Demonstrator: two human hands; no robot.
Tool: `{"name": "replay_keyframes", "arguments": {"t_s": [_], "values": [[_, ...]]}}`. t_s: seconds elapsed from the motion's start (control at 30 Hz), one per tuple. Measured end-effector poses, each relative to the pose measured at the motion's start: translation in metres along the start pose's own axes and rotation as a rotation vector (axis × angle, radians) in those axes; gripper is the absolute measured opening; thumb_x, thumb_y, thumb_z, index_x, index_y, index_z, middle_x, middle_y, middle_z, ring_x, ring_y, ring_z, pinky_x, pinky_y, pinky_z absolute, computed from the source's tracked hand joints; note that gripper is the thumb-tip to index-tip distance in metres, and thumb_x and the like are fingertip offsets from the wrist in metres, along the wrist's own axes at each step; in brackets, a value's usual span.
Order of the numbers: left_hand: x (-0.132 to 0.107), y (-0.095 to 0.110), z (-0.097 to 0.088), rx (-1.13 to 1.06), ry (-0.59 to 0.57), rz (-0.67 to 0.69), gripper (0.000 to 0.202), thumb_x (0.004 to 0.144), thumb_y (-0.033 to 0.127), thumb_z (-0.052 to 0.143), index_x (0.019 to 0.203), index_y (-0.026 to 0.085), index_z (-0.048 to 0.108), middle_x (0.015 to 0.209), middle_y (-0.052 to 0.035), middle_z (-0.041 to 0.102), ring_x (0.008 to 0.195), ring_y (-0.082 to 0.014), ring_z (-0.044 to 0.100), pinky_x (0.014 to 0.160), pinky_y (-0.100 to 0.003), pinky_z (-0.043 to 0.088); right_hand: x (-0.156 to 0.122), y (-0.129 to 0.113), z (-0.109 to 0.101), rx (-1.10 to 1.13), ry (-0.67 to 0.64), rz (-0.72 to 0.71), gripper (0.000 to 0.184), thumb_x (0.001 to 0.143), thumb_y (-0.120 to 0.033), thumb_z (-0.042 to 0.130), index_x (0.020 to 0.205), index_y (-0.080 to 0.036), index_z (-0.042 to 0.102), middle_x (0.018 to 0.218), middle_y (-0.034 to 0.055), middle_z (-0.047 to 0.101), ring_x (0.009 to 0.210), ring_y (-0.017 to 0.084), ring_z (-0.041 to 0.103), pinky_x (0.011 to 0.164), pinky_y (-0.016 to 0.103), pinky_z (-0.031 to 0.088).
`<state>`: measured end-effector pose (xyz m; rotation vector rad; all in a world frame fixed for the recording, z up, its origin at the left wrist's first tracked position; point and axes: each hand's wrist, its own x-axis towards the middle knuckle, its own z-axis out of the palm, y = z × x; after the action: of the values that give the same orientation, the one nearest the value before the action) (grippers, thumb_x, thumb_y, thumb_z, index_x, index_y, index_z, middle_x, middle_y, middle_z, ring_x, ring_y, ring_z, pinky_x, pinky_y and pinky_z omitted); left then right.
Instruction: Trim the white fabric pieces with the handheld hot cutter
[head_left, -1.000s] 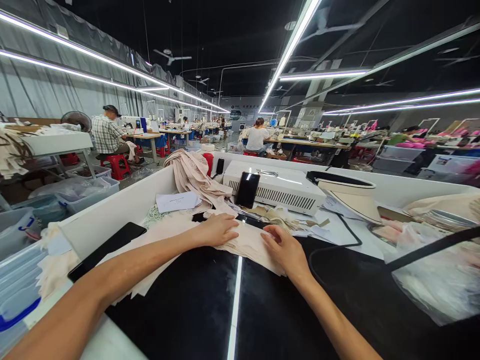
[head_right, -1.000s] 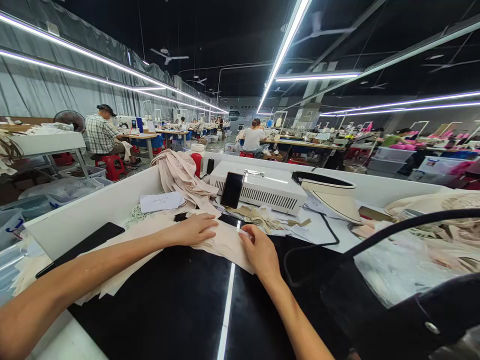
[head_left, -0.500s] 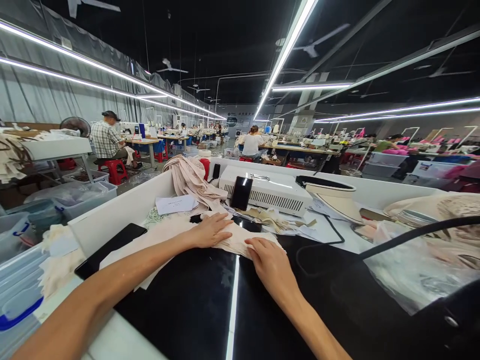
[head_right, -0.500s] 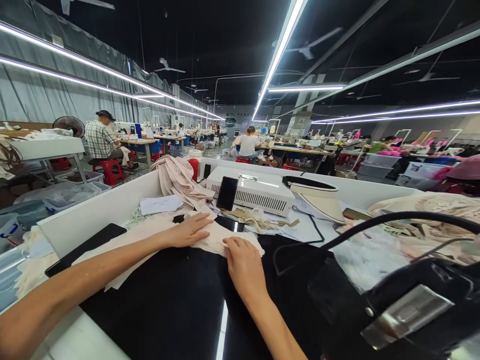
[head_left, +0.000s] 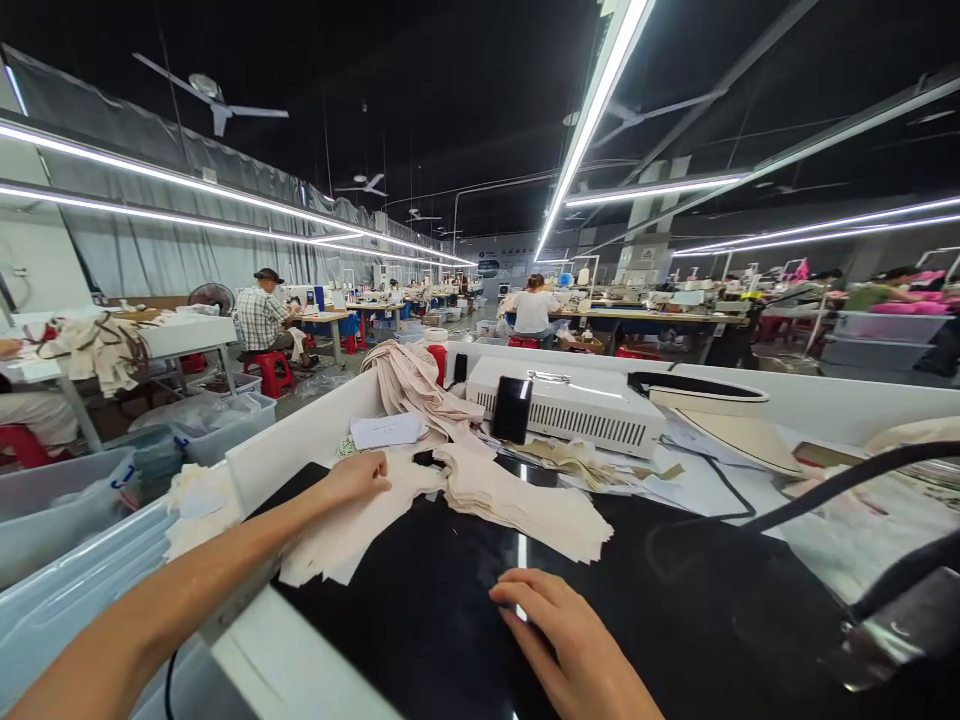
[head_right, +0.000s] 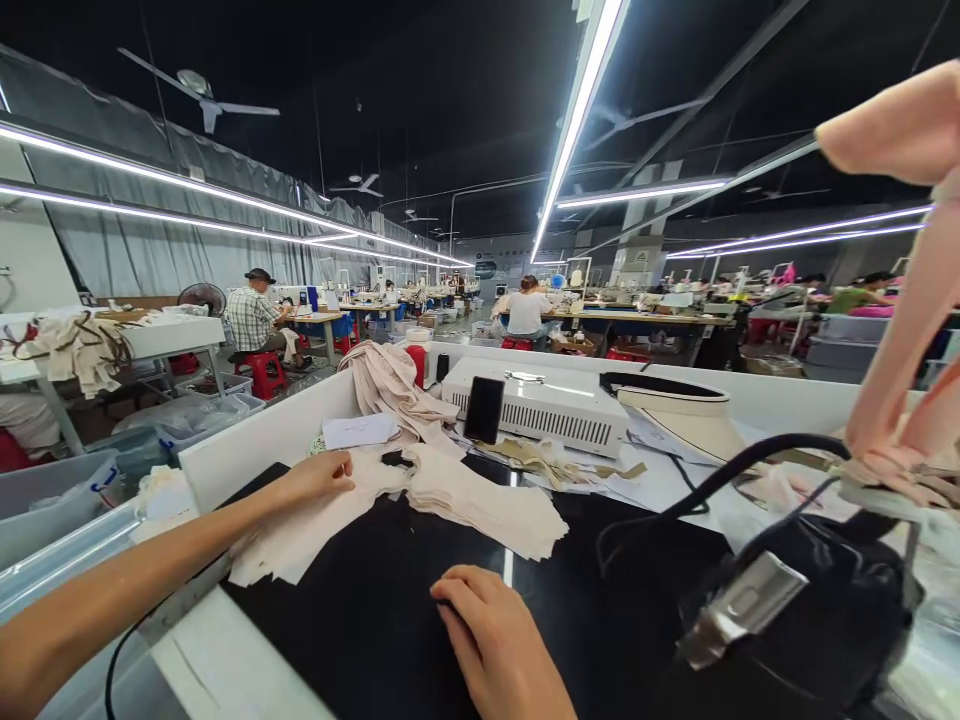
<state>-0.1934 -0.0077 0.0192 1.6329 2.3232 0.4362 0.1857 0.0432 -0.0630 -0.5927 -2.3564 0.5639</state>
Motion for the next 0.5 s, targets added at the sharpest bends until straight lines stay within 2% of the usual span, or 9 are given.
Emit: {"name": "replay_keyframes", "arguments": {"t_s": [0.13, 0.27, 0.37, 0.43, 0.5], "values": [[-0.008, 0.0, 0.007, -0.058, 0.047, 0.008, 0.044, 0.12, 0.045, 0.085, 0.155, 0.02, 0.076, 0.156, -0.0142, 0.076, 0.133, -0.0332, 0.08, 0.113, -0.056, 0.072, -0.007, -0.006, 0.003, 0.068, -0.038, 0.01, 0.029, 0.121, -0.045, 0.064, 0.121, -0.041, 0.093, 0.132, 0.0078, 0.092, 0.121, 0.034, 0.09, 0.112, 0.048, 0.073], [-0.015, 0.002, 0.001, -0.176, 0.113, 0.067, 0.041, 0.119, 0.046, 0.085, 0.15, 0.02, 0.077, 0.153, -0.0135, 0.077, 0.132, -0.0325, 0.08, 0.113, -0.056, 0.072, -0.013, -0.018, -0.001, 0.158, 0.001, 0.024, 0.031, 0.12, -0.051, 0.064, 0.115, -0.04, 0.093, 0.125, 0.0088, 0.092, 0.115, 0.035, 0.09, 0.106, 0.047, 0.074], [-0.021, 0.006, -0.005, -0.296, 0.154, 0.132, 0.018, 0.117, 0.038, 0.083, 0.12, 0.02, 0.08, 0.132, -0.0094, 0.082, 0.124, -0.0297, 0.078, 0.115, -0.049, 0.066, -0.011, -0.024, -0.001, 0.232, -0.027, 0.085, 0.033, 0.117, -0.058, 0.068, 0.112, -0.04, 0.095, 0.121, 0.0079, 0.093, 0.113, 0.034, 0.09, 0.106, 0.044, 0.074], [-0.028, 0.013, -0.008, -0.389, 0.15, 0.185, 0.016, 0.112, 0.034, 0.079, 0.101, 0.022, 0.074, 0.113, -0.005, 0.081, 0.114, -0.0272, 0.076, 0.11, -0.042, 0.063, -0.006, -0.027, 0.001, 0.286, -0.029, 0.183, 0.037, 0.111, -0.068, 0.073, 0.115, -0.039, 0.096, 0.123, 0.008, 0.094, 0.115, 0.035, 0.09, 0.11, 0.045, 0.073], [-0.036, 0.023, -0.008, -0.484, 0.118, 0.244, 0.018, 0.106, 0.035, 0.078, 0.096, 0.023, 0.069, 0.099, -0.001, 0.076, 0.102, -0.0245, 0.073, 0.098, -0.036, 0.06, 0.001, -0.029, 0.004, 0.367, 0.03, 0.318, 0.053, 0.1, -0.082, 0.078, 0.12, -0.036, 0.096, 0.128, 0.0109, 0.094, 0.119, 0.038, 0.089, 0.111, 0.047, 0.073]]}}
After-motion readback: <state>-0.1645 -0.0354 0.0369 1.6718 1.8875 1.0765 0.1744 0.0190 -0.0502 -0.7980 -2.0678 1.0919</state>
